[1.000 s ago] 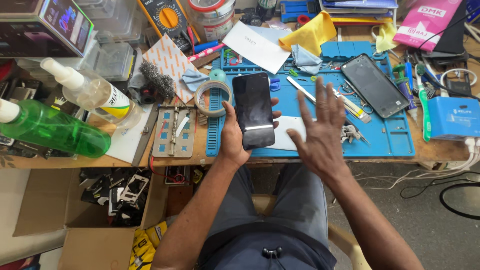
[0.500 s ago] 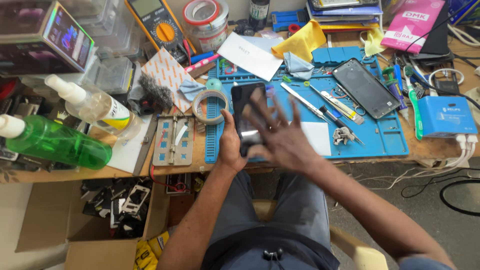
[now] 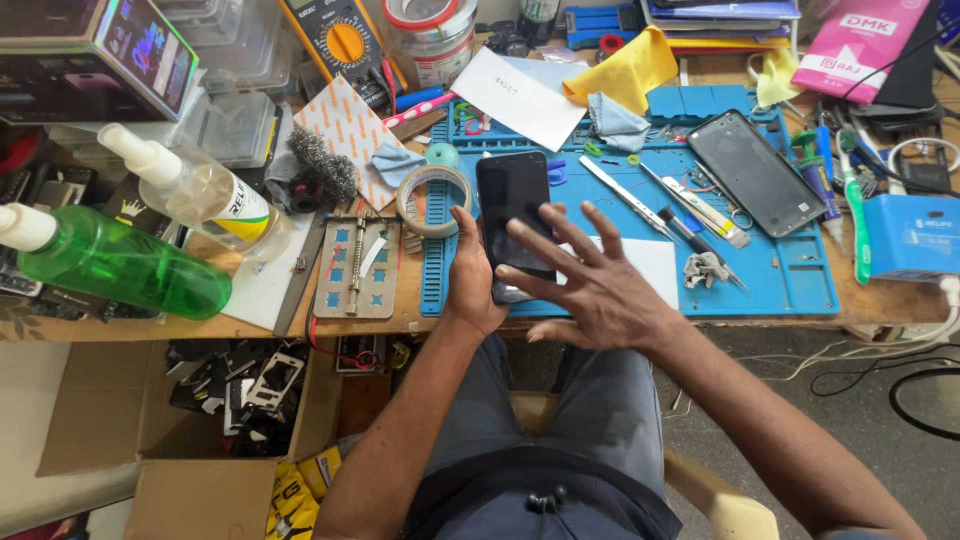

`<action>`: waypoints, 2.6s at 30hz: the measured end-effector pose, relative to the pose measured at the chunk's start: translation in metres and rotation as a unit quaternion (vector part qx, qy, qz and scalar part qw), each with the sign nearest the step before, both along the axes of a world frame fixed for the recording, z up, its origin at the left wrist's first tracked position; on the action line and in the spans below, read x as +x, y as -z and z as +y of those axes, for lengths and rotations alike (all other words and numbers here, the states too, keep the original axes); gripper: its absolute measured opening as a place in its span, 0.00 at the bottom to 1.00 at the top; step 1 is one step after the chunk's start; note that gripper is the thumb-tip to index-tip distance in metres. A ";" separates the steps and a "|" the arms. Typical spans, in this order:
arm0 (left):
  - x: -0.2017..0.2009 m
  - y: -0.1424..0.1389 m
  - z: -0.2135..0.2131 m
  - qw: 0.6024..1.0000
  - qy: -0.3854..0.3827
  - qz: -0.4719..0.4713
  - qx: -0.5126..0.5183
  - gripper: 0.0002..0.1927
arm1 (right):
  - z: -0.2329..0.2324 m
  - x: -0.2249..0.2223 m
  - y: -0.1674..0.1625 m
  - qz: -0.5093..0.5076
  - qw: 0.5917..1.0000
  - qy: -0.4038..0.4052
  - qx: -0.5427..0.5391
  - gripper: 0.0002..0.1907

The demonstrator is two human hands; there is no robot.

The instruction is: The person holds a smartphone, presses its buttons and powers it on to test the screen, then sets it down and wipes it with a cloth. They then pick up a tube of adhesive and apply glue along the edges of an opened phone frame on the work mat.

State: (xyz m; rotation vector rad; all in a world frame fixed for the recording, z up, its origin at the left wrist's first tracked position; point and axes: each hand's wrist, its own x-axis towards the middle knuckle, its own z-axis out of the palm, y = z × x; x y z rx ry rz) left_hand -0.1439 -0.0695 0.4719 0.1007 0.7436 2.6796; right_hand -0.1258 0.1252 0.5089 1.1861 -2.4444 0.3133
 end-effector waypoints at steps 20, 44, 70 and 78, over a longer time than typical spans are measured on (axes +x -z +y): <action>0.026 -0.021 0.007 0.983 -0.038 0.158 -0.085 0.29 | -0.027 0.031 0.022 -0.430 0.711 0.132 -0.541 0.16; 0.018 -0.005 0.009 0.974 -0.080 0.175 -0.119 0.21 | -0.035 0.026 0.024 -0.331 0.758 0.105 -0.553 0.29; 0.022 -0.014 0.007 0.973 -0.075 0.166 -0.142 0.21 | -0.031 0.031 0.019 -0.409 0.695 0.036 -0.590 0.35; 0.023 -0.012 0.009 0.977 -0.077 0.147 -0.137 0.16 | -0.030 0.030 0.024 -0.391 0.717 0.048 -0.575 0.33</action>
